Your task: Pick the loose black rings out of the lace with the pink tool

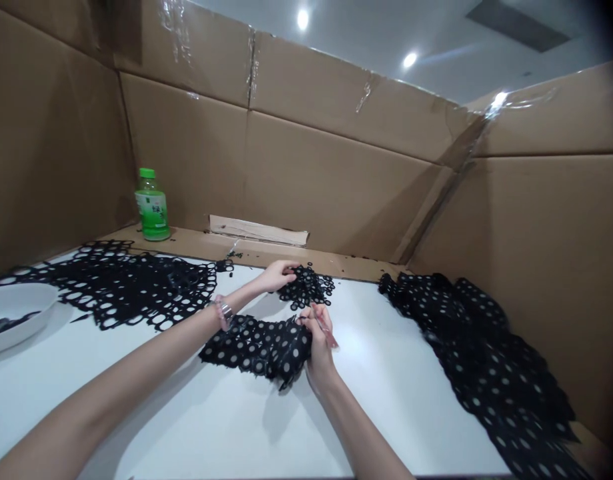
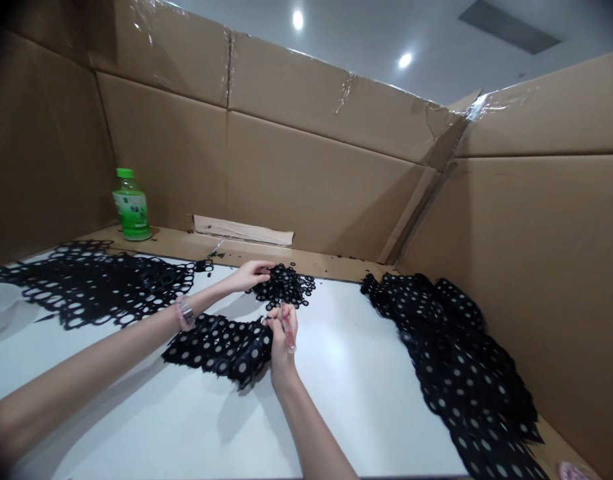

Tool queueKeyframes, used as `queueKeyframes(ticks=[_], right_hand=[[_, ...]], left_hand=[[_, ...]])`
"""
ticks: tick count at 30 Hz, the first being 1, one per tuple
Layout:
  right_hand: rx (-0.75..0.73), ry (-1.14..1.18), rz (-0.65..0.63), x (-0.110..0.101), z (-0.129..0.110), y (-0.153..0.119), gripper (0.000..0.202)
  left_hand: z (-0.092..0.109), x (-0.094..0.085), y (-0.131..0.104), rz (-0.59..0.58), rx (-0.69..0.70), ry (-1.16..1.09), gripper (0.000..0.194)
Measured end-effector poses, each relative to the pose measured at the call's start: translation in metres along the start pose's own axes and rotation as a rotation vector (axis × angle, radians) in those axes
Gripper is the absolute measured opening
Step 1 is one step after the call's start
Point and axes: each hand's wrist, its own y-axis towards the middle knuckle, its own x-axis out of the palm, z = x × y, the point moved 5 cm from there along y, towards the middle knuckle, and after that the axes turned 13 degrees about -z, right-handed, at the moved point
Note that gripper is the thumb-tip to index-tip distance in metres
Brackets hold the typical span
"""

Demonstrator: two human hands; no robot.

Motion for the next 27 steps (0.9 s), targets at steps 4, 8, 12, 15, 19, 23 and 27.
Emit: queueKeyframes(ticks=[4, 8, 12, 15, 19, 23, 27], right_hand=[[-0.035, -0.105, -0.010, 0.000, -0.006, -0.001, 0.027], [-0.064, -0.163, -0.029, 0.002, -0.011, -0.001, 0.035], [0.005, -0.132, -0.044, 0.004, -0.010, -0.002, 0.034], [0.059, -0.082, -0.123, 0.008, -0.009, -0.003, 0.033], [0.038, -0.141, -0.172, 0.009, -0.009, -0.002, 0.033], [0.028, -0.163, -0.142, 0.007, -0.008, -0.002, 0.035], [-0.007, -0.149, -0.141, 0.010, -0.011, -0.003, 0.036]], left_hand=[[0.004, 0.021, -0.036, -0.185, 0.010, -0.006, 0.036], [0.008, 0.036, -0.080, -0.469, 0.051, -0.035, 0.028], [0.012, 0.025, -0.088, -0.383, 0.052, -0.090, 0.025], [0.019, 0.020, -0.085, -0.389, 0.056, -0.071, 0.024], [0.024, 0.022, -0.088, -0.404, 0.063, -0.014, 0.022], [0.029, 0.019, -0.094, -0.100, 0.095, 0.121, 0.021], [0.038, 0.030, -0.099, -0.069, 0.090, 0.180, 0.021]])
